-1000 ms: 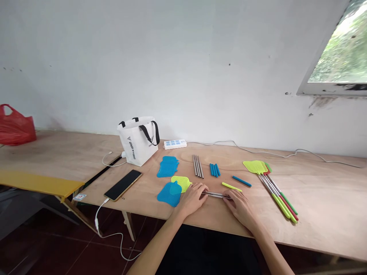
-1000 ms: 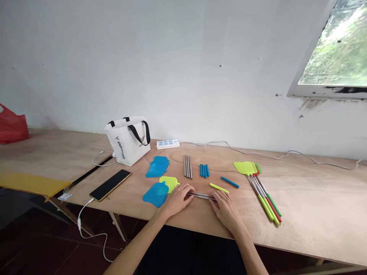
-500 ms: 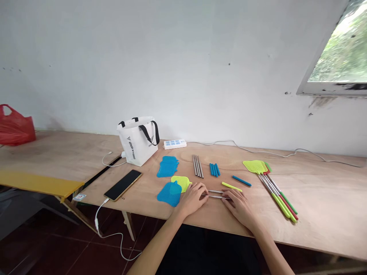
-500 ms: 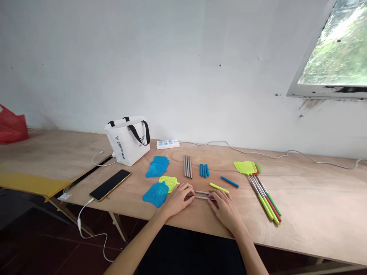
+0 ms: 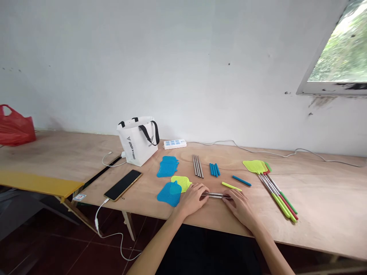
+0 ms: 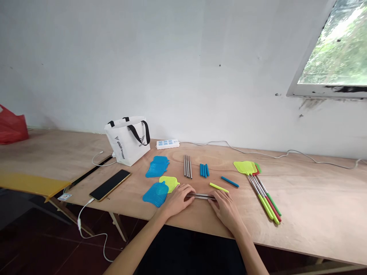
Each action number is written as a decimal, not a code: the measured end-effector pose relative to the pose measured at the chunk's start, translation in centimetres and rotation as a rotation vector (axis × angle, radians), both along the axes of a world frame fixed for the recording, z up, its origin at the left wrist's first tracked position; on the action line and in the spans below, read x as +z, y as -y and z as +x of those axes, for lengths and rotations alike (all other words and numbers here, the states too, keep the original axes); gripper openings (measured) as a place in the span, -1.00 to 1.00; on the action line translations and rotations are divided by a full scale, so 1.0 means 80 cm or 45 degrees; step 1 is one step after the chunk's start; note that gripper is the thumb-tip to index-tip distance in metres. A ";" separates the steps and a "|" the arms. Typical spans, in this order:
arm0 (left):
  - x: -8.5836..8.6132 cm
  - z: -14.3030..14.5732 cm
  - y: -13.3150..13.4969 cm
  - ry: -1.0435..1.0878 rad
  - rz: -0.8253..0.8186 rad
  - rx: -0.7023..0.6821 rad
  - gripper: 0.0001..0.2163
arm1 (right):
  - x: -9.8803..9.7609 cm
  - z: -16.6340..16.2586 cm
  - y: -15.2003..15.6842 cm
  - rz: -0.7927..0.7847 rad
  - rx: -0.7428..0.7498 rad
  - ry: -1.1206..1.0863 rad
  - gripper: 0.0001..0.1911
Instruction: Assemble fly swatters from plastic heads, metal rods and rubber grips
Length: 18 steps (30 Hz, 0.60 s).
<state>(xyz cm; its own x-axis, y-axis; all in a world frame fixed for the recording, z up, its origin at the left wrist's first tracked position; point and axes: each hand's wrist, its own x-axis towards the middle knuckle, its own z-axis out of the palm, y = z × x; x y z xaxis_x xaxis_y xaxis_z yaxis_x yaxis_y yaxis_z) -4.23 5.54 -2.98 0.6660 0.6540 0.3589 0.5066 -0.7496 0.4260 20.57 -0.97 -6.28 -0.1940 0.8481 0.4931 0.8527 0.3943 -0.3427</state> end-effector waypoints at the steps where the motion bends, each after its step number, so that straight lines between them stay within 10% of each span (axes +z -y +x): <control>1: 0.000 0.000 0.000 -0.004 0.002 -0.004 -0.90 | 0.001 0.000 0.000 0.000 -0.003 0.005 -0.83; 18: -0.003 -0.002 -0.003 0.065 -0.010 0.115 -0.87 | 0.000 0.000 0.000 0.065 -0.079 0.021 -0.79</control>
